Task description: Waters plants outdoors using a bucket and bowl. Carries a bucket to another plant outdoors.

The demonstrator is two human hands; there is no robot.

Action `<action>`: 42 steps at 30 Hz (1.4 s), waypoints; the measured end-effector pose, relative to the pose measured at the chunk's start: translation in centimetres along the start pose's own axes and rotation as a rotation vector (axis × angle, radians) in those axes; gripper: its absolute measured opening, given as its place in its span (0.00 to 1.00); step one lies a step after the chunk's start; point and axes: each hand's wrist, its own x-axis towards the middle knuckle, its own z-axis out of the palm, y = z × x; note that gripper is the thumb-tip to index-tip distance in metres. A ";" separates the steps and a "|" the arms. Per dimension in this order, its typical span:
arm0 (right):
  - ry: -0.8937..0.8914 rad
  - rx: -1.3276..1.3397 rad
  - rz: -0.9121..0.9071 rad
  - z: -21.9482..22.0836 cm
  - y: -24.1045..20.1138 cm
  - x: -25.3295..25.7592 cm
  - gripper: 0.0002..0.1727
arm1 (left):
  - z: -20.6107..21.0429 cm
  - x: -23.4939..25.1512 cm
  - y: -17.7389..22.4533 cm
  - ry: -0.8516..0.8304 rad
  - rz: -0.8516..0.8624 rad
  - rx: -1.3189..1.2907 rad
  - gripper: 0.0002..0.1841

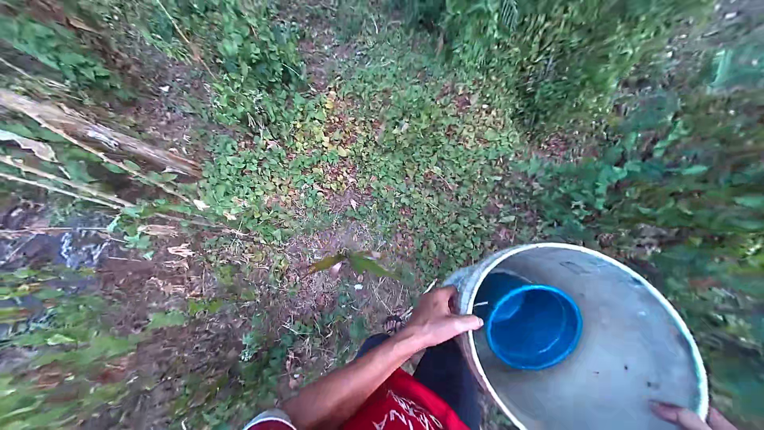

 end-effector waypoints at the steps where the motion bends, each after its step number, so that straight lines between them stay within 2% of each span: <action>1: -0.017 -0.019 -0.017 1.4 -1.8 2.4 0.12 | -1.1 1.4 1.6 0.034 0.011 -0.021 0.27; 4: -0.089 -0.045 -0.081 5.6 -5.6 10.0 0.12 | -4.2 6.1 4.9 0.146 0.057 -0.069 0.25; 8: -0.231 -0.086 -0.137 12.4 -8.4 21.3 0.13 | -7.9 13.9 6.8 0.283 0.072 -0.132 0.25; 12: -0.422 -0.153 -0.136 20.6 -12.0 33.6 0.13 | -10.5 23.0 7.8 0.437 -0.001 -0.238 0.24; 16: -0.578 -0.270 -0.172 28.0 -12.7 43.1 0.12 | -12.8 29.3 7.3 0.509 -0.117 -0.387 0.22; 21: -0.705 -0.496 -0.254 40.7 -19.3 47.2 0.14 | -17.7 34.5 5.3 0.665 -0.114 -0.654 0.17; 24: -0.790 -0.601 -0.323 48.9 -21.3 49.0 0.16 | -21.0 36.8 2.9 0.715 -0.128 -0.781 0.19; 27: -0.877 -0.729 -0.361 57.9 -21.2 50.9 0.17 | -24.6 38.8 -0.2 0.778 -0.164 -0.871 0.20; 32: -1.031 -0.909 -0.338 74.7 -18.4 50.7 0.29 | -33.1 42.8 -8.4 0.834 -0.246 -0.992 0.25; 36: -1.171 -0.930 -0.381 89.5 -10.4 52.2 0.31 | -39.7 47.3 -17.8 0.938 -0.358 -0.984 0.30; 38: -1.226 -0.910 -0.399 97.1 -6.1 52.2 0.34 | -43.0 49.9 -23.3 0.987 -0.350 -1.031 0.34; 42: -1.355 -0.960 -0.436 111.3 0.3 49.1 0.36 | -50.1 53.3 -31.6 1.135 -0.335 -1.125 0.33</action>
